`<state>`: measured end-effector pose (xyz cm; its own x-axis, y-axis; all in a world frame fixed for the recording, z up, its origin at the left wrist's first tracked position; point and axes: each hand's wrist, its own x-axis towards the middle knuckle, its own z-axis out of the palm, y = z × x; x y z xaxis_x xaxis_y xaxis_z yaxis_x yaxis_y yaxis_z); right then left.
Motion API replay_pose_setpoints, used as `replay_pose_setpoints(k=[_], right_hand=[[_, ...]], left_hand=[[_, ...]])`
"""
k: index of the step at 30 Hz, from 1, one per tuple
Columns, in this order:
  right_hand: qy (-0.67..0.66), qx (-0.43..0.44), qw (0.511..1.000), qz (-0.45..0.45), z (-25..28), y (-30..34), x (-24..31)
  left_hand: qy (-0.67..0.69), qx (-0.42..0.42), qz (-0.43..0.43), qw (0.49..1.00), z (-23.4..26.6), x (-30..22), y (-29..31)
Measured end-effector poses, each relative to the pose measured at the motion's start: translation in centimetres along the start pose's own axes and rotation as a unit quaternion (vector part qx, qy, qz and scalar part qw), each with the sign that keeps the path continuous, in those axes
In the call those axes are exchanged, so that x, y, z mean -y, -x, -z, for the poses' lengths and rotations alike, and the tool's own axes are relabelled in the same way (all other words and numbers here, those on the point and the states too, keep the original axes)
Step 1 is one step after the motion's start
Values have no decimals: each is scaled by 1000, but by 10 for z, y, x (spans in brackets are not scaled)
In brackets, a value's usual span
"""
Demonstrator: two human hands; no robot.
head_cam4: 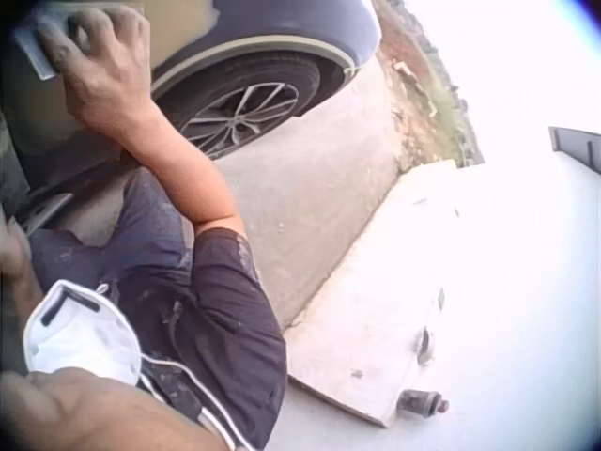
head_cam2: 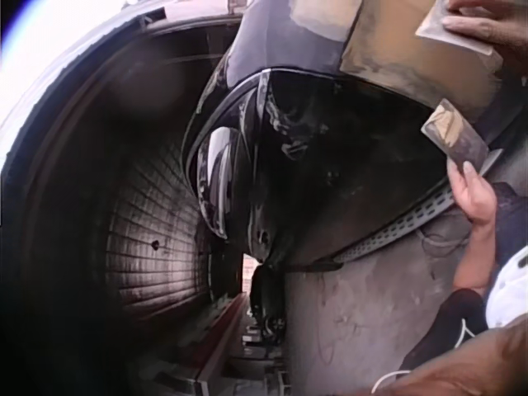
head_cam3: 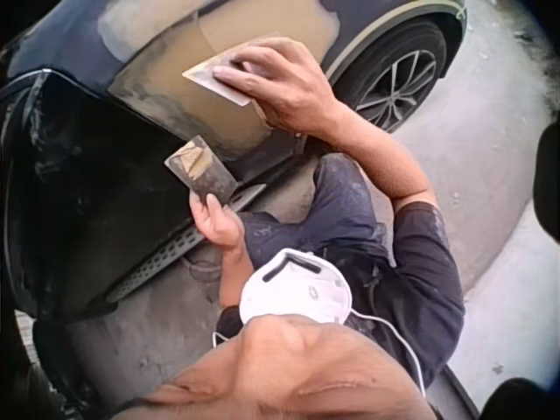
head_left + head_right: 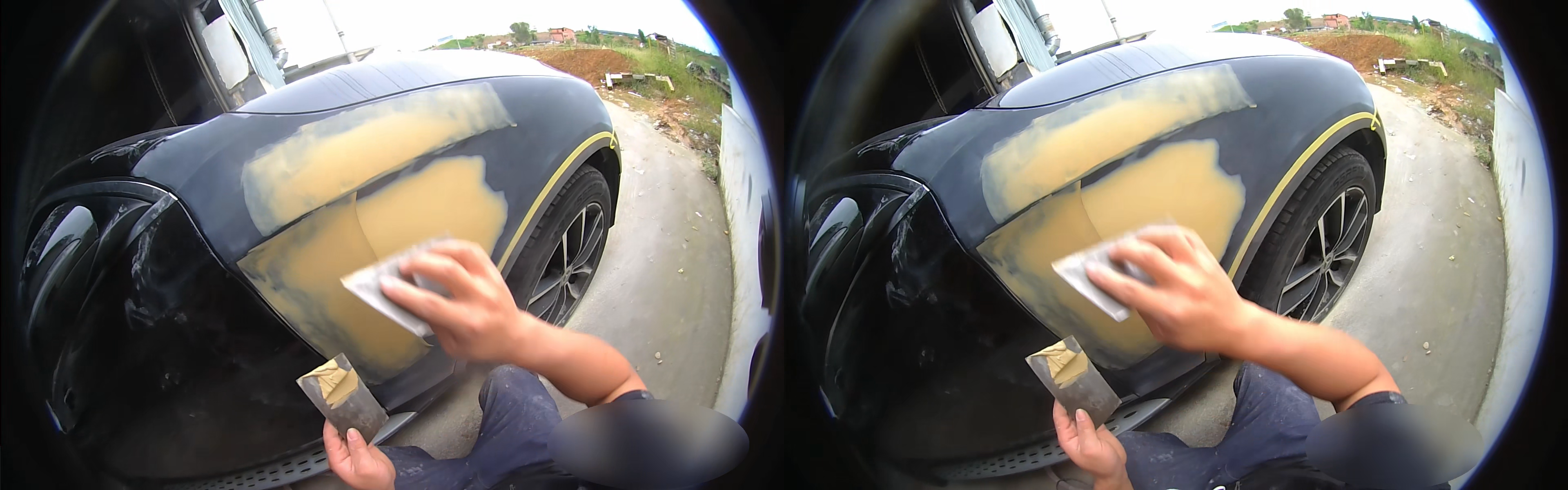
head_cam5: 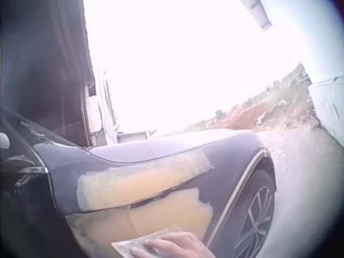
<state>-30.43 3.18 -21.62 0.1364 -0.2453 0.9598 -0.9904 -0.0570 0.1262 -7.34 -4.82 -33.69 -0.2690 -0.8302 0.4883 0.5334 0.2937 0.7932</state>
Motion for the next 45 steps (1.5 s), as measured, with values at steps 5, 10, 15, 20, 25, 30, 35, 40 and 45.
replay_pose_setpoints(k=[5,10,15,20,25,30,35,40,45], right_hand=[[116,19,992,34,-23,-39,-34],[130,32,990,35,-44,-43,-30],[154,17,987,44,-48,-43,-35],[155,15,987,49,-57,-40,-46],[147,22,988,44,-60,-42,-48],[132,49,989,32,-63,-37,-48],[105,99,989,22,-59,-26,-34],[89,151,984,29,-51,-17,-19],[75,194,977,35,-48,7,-9]], left_hand=[[-55,-6,60,997,-4,-13,10],[-53,6,80,995,7,-10,10],[-41,-3,85,996,10,-5,10],[-30,-7,94,995,11,2,7],[-44,-8,118,992,9,6,4],[-44,-4,135,990,10,21,2],[-36,17,152,988,12,27,0],[-19,13,148,989,15,24,1],[-18,-12,146,989,17,21,4]])
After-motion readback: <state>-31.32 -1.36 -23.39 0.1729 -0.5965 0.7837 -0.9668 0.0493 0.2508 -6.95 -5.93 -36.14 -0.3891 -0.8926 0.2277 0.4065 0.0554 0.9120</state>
